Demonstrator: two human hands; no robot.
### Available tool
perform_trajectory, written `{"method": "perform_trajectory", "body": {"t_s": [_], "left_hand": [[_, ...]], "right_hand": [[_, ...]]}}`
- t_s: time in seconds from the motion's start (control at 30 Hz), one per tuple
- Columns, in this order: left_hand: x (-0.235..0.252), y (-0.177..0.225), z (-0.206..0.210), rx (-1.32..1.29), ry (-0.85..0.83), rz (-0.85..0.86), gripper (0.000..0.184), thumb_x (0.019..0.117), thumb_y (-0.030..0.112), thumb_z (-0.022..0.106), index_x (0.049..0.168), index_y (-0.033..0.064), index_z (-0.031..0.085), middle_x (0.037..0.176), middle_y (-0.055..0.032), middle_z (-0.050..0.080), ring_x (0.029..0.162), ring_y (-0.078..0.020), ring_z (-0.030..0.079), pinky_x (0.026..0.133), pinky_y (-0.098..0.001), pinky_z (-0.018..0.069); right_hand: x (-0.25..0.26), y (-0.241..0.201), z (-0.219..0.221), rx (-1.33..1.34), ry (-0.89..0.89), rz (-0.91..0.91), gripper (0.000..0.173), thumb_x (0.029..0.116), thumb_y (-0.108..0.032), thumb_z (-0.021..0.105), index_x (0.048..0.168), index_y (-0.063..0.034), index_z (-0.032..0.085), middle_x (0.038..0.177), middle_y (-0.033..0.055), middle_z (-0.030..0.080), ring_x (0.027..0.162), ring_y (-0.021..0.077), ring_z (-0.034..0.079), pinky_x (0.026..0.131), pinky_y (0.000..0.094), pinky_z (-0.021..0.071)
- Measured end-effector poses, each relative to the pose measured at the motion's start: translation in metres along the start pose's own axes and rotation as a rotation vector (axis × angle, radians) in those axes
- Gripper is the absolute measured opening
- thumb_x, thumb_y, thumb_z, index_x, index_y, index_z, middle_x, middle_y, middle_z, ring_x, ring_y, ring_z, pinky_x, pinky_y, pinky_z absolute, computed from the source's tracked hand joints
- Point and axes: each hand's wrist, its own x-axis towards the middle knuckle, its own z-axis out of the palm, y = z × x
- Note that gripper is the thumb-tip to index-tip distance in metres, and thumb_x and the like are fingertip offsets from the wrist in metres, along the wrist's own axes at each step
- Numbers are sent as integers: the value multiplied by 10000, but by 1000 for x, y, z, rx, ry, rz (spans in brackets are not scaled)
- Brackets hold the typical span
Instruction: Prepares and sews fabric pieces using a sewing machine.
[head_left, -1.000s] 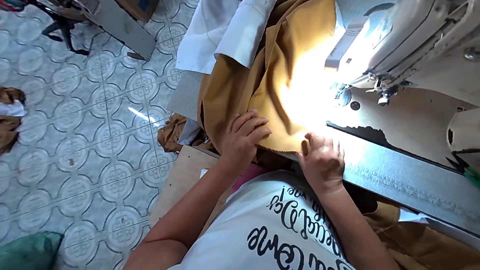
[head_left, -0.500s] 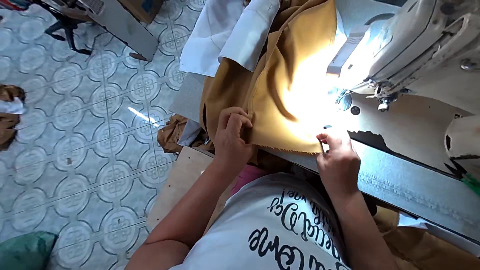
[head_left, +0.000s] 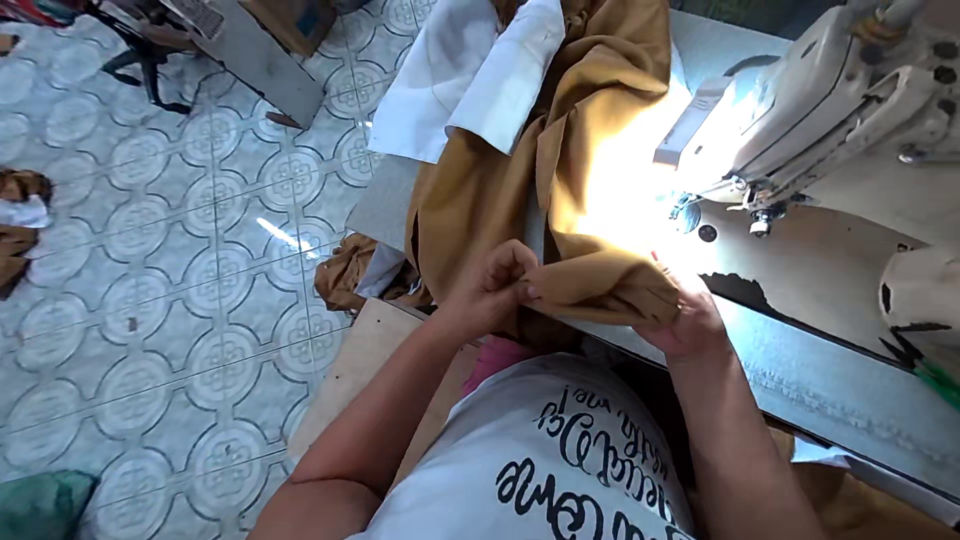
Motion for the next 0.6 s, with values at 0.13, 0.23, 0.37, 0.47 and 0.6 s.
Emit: {"method": "perform_trajectory", "body": {"t_s": [0.13,0.23,0.37,0.47,0.6], "left_hand": [[-1,-6,3,-589,-140,-87,265,943,332,721,1190,287,638,932,80,712,835,-13,683,775,-228,593],[-1,-11,13,-802,-146,-107,228,973,302,650,1199,275,664,1004,52,714,893,-44,687,796,-252,593],[1,-15,16,-944,-57,-137,387,987,316,617,1374,330,606,1231,-6,699,1058,-125,693,885,-325,596],[1,-11,12,-927,-70,-132,383,989,327,628,1372,307,615,1242,-12,697,1083,-131,689,903,-327,593],[2,-7,15,-946,-88,-134,374,997,315,624,1369,289,617,1244,-18,694,1078,-136,691,891,-326,597]], "right_hand": [[1,2,-10,-18,-28,-5,380,1024,-334,598,1322,-98,608,1074,74,741,933,161,736,808,353,633],[2,7,-7,11,22,0,395,1032,-279,552,1384,-99,558,1114,96,730,955,182,733,812,370,633],[-4,13,-7,-21,54,-53,493,999,-465,611,1362,-133,577,1130,75,721,996,172,720,847,371,622],[-16,11,-14,-158,-44,-166,742,793,-519,836,1374,-161,545,1195,29,696,1068,147,687,913,364,593],[-24,6,-5,-489,3,-225,693,761,-172,860,1374,-126,540,1168,0,700,1029,112,699,891,319,615]]}}
